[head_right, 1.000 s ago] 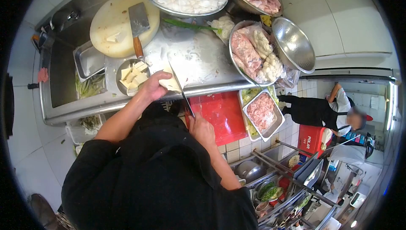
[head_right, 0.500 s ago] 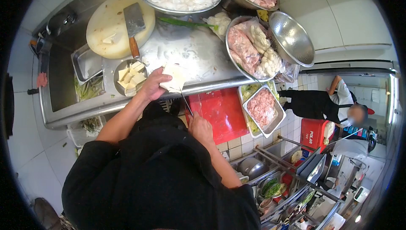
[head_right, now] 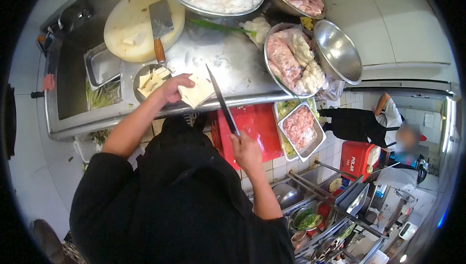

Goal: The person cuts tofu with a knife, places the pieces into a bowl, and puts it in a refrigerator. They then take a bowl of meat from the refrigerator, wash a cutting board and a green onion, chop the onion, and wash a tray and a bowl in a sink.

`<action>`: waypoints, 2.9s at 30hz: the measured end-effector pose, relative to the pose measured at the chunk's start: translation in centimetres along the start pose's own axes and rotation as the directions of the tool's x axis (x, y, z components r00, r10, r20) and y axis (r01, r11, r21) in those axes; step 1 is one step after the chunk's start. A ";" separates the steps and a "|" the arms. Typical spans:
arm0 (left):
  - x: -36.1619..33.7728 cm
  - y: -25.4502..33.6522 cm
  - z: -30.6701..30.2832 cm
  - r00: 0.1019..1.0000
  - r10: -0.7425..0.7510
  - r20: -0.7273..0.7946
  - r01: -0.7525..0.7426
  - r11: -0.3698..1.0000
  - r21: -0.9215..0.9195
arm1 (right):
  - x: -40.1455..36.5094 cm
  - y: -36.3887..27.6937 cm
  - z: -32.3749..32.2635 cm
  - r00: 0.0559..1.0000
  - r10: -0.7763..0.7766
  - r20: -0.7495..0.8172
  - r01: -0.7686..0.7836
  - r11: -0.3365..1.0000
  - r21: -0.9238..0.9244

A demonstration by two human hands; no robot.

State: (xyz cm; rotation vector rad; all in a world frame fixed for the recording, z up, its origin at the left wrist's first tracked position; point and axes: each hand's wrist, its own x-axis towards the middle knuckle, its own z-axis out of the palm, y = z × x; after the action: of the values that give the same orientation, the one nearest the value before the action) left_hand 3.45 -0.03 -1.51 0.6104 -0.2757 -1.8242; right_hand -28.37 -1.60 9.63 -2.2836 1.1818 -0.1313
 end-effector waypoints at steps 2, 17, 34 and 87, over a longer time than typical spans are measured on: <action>-0.1 0.9 -1.6 0.985 -0.146 0.096 0.140 0.988 0.063 | 0.2 1.9 -0.9 0.999 -0.043 -0.002 0.043 0.997 -0.065; -0.6 1.3 -1.6 0.926 -0.335 0.172 0.302 0.933 0.194 | 1.8 0.1 0.3 0.964 -0.224 0.145 0.256 0.930 -0.264; -1.1 -1.0 -2.7 0.933 -0.356 0.057 0.349 0.931 0.110 | 1.6 2.9 2.2 0.942 -0.217 0.255 0.286 0.919 -0.272; -10.3 0.6 -9.9 0.218 0.922 -0.319 -0.334 0.377 0.864 | 6.0 2.0 10.1 0.915 0.062 0.399 -0.186 0.942 0.280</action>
State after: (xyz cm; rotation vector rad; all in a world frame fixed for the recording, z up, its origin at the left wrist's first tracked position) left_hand 11.63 10.47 -6.74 1.4655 -0.4683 -0.3145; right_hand -22.88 -2.80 -0.89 -1.8412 1.0120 0.1650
